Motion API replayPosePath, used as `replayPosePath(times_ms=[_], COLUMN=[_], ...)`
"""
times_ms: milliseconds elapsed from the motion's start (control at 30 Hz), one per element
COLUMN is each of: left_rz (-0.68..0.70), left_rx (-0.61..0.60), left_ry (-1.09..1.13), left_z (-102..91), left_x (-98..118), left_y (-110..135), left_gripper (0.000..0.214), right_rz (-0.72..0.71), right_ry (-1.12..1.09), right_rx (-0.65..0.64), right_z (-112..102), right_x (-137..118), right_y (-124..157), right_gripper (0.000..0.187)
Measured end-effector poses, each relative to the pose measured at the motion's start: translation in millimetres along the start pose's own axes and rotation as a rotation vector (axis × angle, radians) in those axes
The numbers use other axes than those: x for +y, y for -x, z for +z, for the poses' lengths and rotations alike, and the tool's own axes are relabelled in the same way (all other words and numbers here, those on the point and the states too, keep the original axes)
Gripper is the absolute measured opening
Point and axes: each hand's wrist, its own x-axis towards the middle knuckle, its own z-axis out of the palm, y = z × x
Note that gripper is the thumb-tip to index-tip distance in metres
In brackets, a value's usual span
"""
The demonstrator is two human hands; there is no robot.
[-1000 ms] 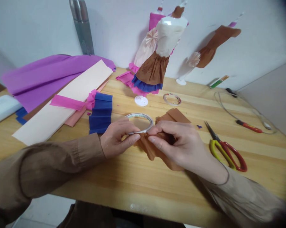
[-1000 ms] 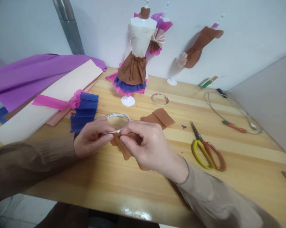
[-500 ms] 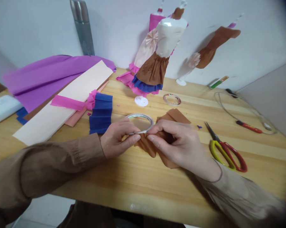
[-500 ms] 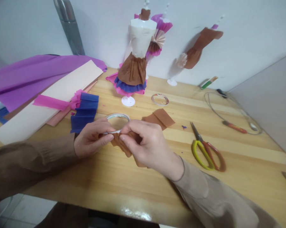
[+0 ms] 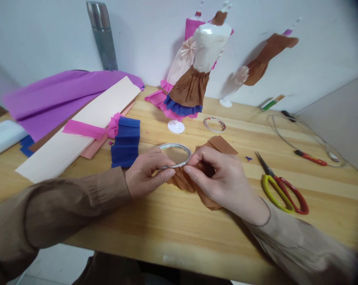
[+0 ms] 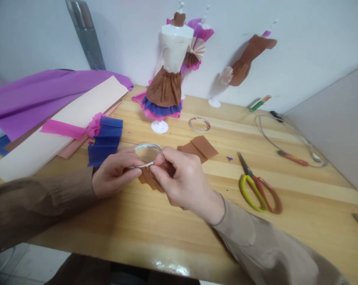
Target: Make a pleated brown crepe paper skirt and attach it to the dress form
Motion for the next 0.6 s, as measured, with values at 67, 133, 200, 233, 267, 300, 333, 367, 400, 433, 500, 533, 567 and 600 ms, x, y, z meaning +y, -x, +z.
replayPosePath(times_ms=[67, 133, 200, 233, 267, 300, 333, 367, 400, 433, 500, 533, 567, 600], left_rz=[-0.015, -0.043, -0.057, -0.056, -0.056, -0.058, -0.059, -0.059, -0.058, -0.053, -0.029, -0.012, 0.002, 0.013], left_rx=[-0.017, -0.041, -0.062, -0.072, -0.083, -0.091, -0.095, -0.092, -0.087, -0.082, -0.081, -0.083, -0.084, -0.086], left_ry=[0.017, 0.018, 0.018, 0.022, 0.028, 0.034, 0.036, 0.035, 0.029, 0.02, 0.002, -0.002, -0.005, -0.005], left_z=[-0.1, -0.6, -1.4, -1.9, -2.2, -2.4, -2.5, -2.4, -2.1, -1.8, -1.1, -0.9, -0.8, -0.9], left_x=[-0.1, 0.5, 1.3, 1.6, 1.8, 2.0, 2.0, 1.9, 1.8, 1.7, 1.7, 1.9, 2.0, 2.1], left_y=[0.3, -0.2, -1.1, -1.6, -2.1, -2.5, -2.7, -2.9, -3.0, -3.0, -3.0, -3.1, -3.2, -3.4], left_gripper=[0.024, 0.026, 0.028, 0.028, 0.029, 0.029, 0.028, 0.028, 0.027, 0.026, 0.024, 0.023, 0.022, 0.022], right_rz=[0.009, 0.025, 0.039, 0.043, 0.044, 0.044, 0.044, 0.043, 0.041, 0.038, 0.027, 0.024, 0.029, 0.042], right_ry=[0.002, -0.006, -0.015, -0.021, -0.026, -0.029, -0.026, -0.019, -0.006, 0.008, 0.027, 0.028, 0.026, 0.018], right_rx=[0.008, 0.008, -0.002, -0.013, -0.025, -0.038, -0.047, -0.052, -0.051, -0.045, -0.026, -0.021, -0.015, -0.013], right_z=[1.1, 1.7, 1.7, 1.4, 0.9, 0.4, -0.2, -0.7, -1.1, -1.4, -1.4, -1.3, -1.0, -0.7], right_x=[0.5, 1.2, 2.1, 2.4, 2.6, 2.5, 2.3, 1.8, 1.1, 0.4, -0.9, -1.2, -1.2, -0.8], right_y=[0.3, 0.6, 0.7, 0.7, 0.7, 0.7, 0.7, 0.7, 0.8, 0.9, 1.2, 1.3, 1.3, 1.3], right_gripper=[0.015, 0.015, 0.016, 0.016, 0.016, 0.016, 0.015, 0.014, 0.013, 0.013, 0.015, 0.017, 0.019, 0.02])
